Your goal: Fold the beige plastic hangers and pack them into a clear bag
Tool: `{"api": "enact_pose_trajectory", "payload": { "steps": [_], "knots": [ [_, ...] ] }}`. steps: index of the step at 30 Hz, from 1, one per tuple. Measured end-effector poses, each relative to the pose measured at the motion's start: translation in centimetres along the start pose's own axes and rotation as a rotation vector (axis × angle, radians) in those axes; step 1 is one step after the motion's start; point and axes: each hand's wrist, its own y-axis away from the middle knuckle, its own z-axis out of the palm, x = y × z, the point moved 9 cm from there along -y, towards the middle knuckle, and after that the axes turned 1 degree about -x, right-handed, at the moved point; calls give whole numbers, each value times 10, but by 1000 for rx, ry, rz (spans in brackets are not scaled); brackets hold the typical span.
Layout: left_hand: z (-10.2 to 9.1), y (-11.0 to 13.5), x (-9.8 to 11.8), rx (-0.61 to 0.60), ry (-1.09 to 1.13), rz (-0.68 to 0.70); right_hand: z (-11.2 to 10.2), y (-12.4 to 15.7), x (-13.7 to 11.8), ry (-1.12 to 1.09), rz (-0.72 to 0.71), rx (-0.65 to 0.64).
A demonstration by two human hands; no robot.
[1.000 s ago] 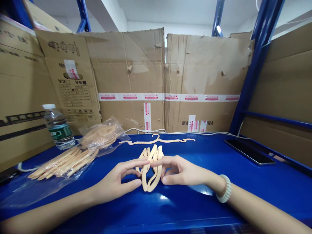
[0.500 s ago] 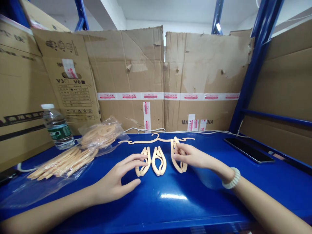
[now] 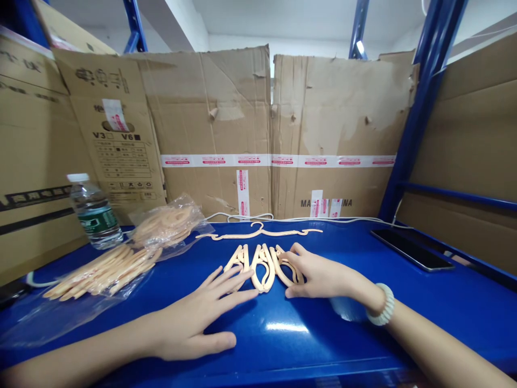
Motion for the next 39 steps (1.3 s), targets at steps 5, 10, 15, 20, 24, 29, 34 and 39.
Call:
{"api": "enact_pose_trajectory", "payload": {
  "steps": [5, 10, 15, 20, 24, 29, 34, 39],
  "knots": [
    [4, 1, 1, -48, -8, 2, 2, -2, -7, 6, -36, 28],
    [3, 2, -3, -6, 14, 6, 5, -5, -9, 11, -65, 96],
    [2, -1, -10, -23, -18, -37, 7, -8, -14, 14, -99, 139],
    [-2, -3, -16, -22, -43, -64, 8, -7, -22, 28, -161, 115],
    [-5, -3, -20, 3, -2, -39, 7, -7, -23, 32, -172, 132],
    [-6, -4, -23, 18, 28, -27, 8, -10, -19, 53, -163, 147],
    [-3, -5, -25, -13, -33, -57, 8, -13, -14, 80, -152, 149],
    [-5, -3, -36, 93, -44, -110, 8, -14, -10, 78, -153, 163]
  ]
}}
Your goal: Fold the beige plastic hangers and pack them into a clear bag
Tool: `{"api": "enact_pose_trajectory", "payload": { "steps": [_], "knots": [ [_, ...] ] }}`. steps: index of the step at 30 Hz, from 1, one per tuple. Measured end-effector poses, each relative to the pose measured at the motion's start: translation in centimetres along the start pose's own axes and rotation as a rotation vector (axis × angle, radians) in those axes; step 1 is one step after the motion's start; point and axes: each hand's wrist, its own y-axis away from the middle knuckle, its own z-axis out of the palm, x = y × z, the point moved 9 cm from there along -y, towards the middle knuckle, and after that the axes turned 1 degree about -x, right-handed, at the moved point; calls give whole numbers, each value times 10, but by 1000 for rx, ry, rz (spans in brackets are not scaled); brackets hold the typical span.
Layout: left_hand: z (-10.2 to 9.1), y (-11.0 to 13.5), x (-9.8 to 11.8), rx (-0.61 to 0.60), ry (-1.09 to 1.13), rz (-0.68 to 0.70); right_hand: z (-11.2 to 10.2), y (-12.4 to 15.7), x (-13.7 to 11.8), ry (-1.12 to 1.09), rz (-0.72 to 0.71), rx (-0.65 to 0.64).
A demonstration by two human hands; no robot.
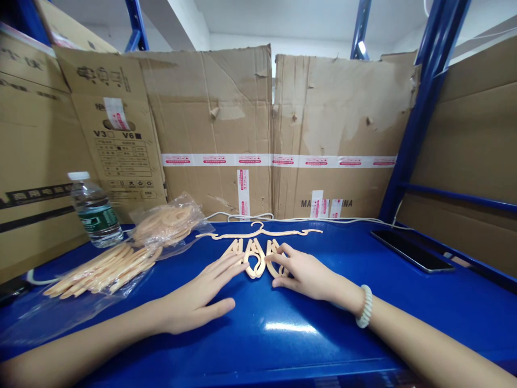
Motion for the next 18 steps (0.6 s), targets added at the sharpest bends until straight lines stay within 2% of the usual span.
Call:
{"api": "enact_pose_trajectory", "payload": {
  "steps": [8, 14, 18],
  "knots": [
    [-25, -2, -18, 336, 154, -107, -4, 1, 4, -18, 20, 2],
    [-30, -3, -32, 415, 307, -189, -4, 2, 2, -31, 22, -8],
    [-30, -3, -34, 420, 309, -196, -4, 3, 2, -27, 22, -5]
  ]
}}
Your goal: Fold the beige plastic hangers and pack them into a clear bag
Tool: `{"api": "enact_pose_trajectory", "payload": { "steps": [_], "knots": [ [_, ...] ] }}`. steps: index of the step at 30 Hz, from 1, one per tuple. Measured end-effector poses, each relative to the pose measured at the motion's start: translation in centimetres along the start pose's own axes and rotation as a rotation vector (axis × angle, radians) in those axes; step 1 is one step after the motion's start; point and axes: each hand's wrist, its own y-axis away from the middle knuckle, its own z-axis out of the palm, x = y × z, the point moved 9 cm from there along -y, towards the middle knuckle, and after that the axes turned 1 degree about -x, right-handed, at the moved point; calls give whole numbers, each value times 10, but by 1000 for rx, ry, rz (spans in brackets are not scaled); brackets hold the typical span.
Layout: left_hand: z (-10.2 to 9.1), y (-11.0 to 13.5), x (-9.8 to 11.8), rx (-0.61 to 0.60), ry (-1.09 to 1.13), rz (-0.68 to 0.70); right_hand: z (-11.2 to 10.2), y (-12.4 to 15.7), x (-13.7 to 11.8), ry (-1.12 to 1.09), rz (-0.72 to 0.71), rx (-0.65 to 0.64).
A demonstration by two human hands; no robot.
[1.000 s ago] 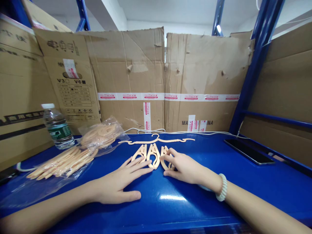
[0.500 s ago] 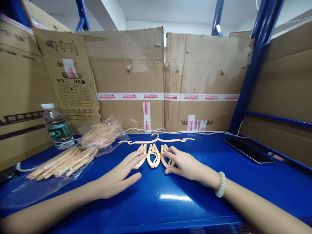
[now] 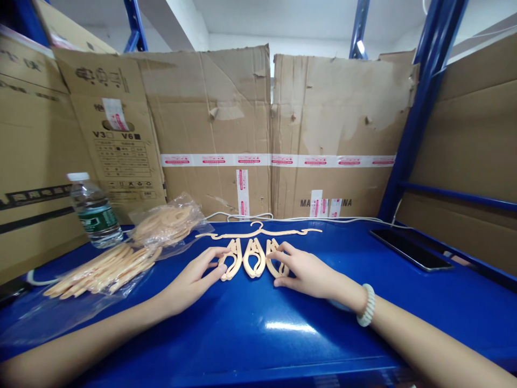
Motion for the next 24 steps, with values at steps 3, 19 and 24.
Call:
{"api": "enact_pose_trajectory", "payload": {
  "steps": [3, 19, 24],
  "knots": [
    [-1, 0, 3, 5, -25, 1, 0, 0, 1, 3, 0, -1],
    [-6, -1, -12, 58, 92, -78, -4, -1, -1, 20, -18, 29],
    [-7, -1, -11, 47, 120, -87, -11, -2, 2, 13, -10, 90]
  ]
}}
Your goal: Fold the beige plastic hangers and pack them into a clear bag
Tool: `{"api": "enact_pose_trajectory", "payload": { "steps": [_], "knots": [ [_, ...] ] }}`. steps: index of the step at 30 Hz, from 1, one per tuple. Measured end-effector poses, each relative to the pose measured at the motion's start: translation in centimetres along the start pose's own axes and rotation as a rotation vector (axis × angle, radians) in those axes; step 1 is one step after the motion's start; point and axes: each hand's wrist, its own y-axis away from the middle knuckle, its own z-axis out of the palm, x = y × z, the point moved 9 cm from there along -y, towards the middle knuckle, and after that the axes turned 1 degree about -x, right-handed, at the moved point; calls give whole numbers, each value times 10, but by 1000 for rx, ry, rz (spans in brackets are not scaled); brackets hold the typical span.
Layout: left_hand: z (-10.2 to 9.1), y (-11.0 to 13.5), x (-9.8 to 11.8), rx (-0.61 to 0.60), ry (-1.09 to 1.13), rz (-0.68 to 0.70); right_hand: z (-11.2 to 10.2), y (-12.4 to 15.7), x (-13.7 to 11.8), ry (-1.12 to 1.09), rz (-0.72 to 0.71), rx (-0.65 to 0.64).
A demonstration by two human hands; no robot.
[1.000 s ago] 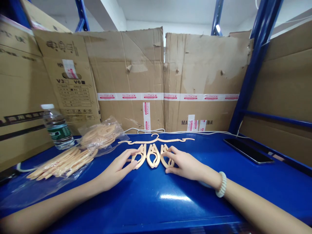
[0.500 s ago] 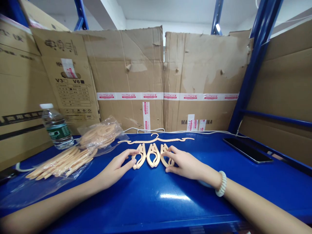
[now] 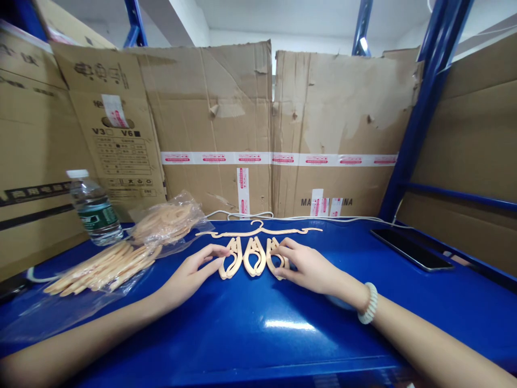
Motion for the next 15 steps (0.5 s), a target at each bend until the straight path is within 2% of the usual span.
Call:
{"api": "enact_pose_trajectory", "payload": {
  "steps": [9, 15],
  "knots": [
    [-2, 0, 1, 16, 27, -1, -18, -2, 17, 14, 32, 161],
    [-3, 0, 2, 21, 7, 16, -20, -5, 43, 41, 89, 214]
  ]
}}
